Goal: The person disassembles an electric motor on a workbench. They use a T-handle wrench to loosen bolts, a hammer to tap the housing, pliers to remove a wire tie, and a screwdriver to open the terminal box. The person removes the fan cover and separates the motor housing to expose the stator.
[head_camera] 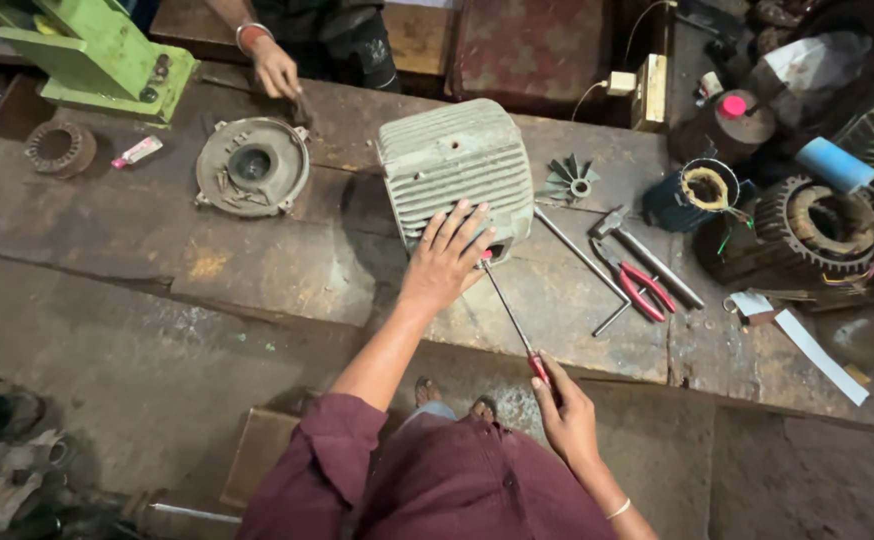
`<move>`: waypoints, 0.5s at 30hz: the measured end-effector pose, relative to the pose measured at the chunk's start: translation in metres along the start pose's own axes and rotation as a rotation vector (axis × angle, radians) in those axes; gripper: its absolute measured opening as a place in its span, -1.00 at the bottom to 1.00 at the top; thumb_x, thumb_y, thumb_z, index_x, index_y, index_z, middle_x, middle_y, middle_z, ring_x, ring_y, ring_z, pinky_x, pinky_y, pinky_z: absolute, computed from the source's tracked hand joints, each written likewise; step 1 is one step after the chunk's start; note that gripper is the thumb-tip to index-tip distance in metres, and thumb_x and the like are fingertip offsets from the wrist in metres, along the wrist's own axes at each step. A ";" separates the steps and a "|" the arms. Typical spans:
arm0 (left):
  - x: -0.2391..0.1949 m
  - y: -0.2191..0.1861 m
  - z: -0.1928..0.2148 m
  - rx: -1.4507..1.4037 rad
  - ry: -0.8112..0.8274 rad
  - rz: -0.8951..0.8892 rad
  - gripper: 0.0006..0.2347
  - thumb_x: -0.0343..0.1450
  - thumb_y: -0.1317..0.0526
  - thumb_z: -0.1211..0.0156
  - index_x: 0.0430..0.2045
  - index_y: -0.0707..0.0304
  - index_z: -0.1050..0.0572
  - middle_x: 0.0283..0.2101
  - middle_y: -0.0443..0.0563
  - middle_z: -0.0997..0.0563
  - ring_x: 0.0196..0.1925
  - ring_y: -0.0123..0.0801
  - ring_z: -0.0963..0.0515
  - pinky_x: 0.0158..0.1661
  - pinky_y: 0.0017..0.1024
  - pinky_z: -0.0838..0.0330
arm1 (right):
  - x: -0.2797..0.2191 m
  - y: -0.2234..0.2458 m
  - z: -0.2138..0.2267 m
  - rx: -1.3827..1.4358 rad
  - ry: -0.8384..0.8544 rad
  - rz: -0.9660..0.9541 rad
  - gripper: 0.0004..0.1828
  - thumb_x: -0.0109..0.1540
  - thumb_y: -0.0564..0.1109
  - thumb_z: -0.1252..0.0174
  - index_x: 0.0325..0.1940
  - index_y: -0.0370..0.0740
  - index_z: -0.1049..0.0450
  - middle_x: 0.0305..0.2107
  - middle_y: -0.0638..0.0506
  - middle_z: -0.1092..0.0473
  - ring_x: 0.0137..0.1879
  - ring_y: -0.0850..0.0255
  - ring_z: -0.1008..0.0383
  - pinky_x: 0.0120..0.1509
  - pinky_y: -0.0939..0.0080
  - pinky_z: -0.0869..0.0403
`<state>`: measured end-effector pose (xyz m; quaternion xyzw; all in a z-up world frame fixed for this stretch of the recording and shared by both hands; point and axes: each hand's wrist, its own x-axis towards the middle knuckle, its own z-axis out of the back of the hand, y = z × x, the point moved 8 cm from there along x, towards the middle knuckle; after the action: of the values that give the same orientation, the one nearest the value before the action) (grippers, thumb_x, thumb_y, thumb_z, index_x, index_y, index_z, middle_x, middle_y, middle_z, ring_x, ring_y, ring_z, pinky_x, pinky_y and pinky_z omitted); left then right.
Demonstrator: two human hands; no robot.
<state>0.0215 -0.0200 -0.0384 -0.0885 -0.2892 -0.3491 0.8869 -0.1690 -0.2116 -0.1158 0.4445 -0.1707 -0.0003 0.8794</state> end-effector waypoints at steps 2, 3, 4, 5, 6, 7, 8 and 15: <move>-0.002 -0.003 -0.002 -0.003 0.012 0.003 -0.30 0.27 -0.02 -0.43 0.35 0.01 -0.32 0.54 0.03 -0.11 0.59 -0.07 -0.02 0.49 -0.05 0.12 | -0.002 0.001 0.002 -0.434 0.068 0.033 -0.45 0.27 -0.02 -0.22 0.37 0.02 -0.41 -0.31 -0.07 -0.47 -0.30 0.15 -0.50 -0.27 0.08 -0.48; -0.004 -0.003 -0.003 -0.008 0.007 0.007 -0.31 0.28 -0.02 -0.43 0.35 0.01 -0.32 0.54 0.03 -0.11 0.59 -0.07 -0.02 0.49 -0.05 0.13 | -0.003 -0.001 0.002 -0.649 0.103 0.049 -0.41 0.23 -0.01 -0.23 0.38 0.07 -0.42 -0.39 -0.08 -0.43 -0.36 0.08 -0.46 -0.32 0.06 -0.45; -0.005 -0.003 -0.003 -0.013 0.002 0.011 -0.31 0.28 -0.02 -0.43 0.35 0.01 -0.32 0.54 0.03 -0.11 0.59 -0.07 -0.01 0.50 -0.05 0.13 | -0.002 -0.002 0.005 -0.575 0.082 0.056 -0.43 0.24 -0.02 -0.22 0.37 0.07 -0.42 -0.38 -0.07 -0.42 -0.36 0.09 -0.45 -0.32 0.07 -0.45; -0.005 -0.001 -0.003 -0.014 -0.006 0.012 -0.32 0.29 -0.02 -0.43 0.35 0.01 -0.32 0.55 0.02 -0.11 0.59 -0.08 -0.01 0.50 -0.05 0.13 | 0.002 -0.003 0.007 -0.500 0.055 0.065 -0.44 0.24 -0.02 -0.21 0.36 0.07 -0.42 -0.36 -0.07 -0.40 -0.36 0.09 -0.44 -0.31 0.07 -0.44; -0.005 0.000 -0.003 -0.019 -0.018 0.009 -0.32 0.29 -0.01 -0.44 0.34 0.02 -0.32 0.55 0.02 -0.11 0.59 -0.08 0.00 0.50 -0.04 0.13 | 0.007 -0.004 0.010 -0.425 0.029 0.073 -0.45 0.25 -0.03 -0.21 0.35 0.06 -0.43 -0.35 -0.06 -0.39 -0.36 0.09 -0.43 -0.30 0.08 -0.44; -0.005 -0.002 -0.003 -0.028 -0.030 0.005 -0.32 0.29 -0.01 -0.44 0.34 0.02 -0.32 0.55 0.02 -0.10 0.59 -0.08 0.00 0.49 -0.04 0.13 | 0.007 -0.029 0.007 -0.041 0.101 -0.228 -0.49 0.29 -0.02 -0.20 0.35 -0.01 -0.46 -0.36 -0.07 -0.39 -0.38 0.13 -0.40 -0.34 0.11 -0.40; -0.005 -0.004 -0.002 -0.037 -0.041 0.001 -0.32 0.29 0.00 -0.44 0.34 0.02 -0.32 0.54 0.02 -0.10 0.59 -0.08 0.00 0.49 -0.04 0.13 | 0.000 -0.049 -0.003 0.349 0.172 -0.522 -0.53 0.34 -0.01 -0.20 0.34 -0.07 -0.49 -0.38 -0.08 -0.38 -0.40 0.16 -0.37 -0.37 0.14 -0.35; -0.007 -0.002 -0.001 -0.021 -0.009 0.016 -0.31 0.27 0.01 -0.44 0.34 0.02 -0.32 0.55 -0.01 -0.11 0.60 -0.10 -0.01 0.50 -0.06 0.12 | 0.022 0.010 0.000 -0.227 0.050 0.135 -0.55 0.33 -0.01 -0.20 0.32 0.00 -0.46 -0.41 0.00 -0.44 -0.39 0.23 -0.41 -0.28 0.24 -0.42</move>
<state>0.0170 -0.0180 -0.0432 -0.1018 -0.2887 -0.3446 0.8874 -0.1492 -0.2090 -0.1017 0.3293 -0.1769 0.0507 0.9261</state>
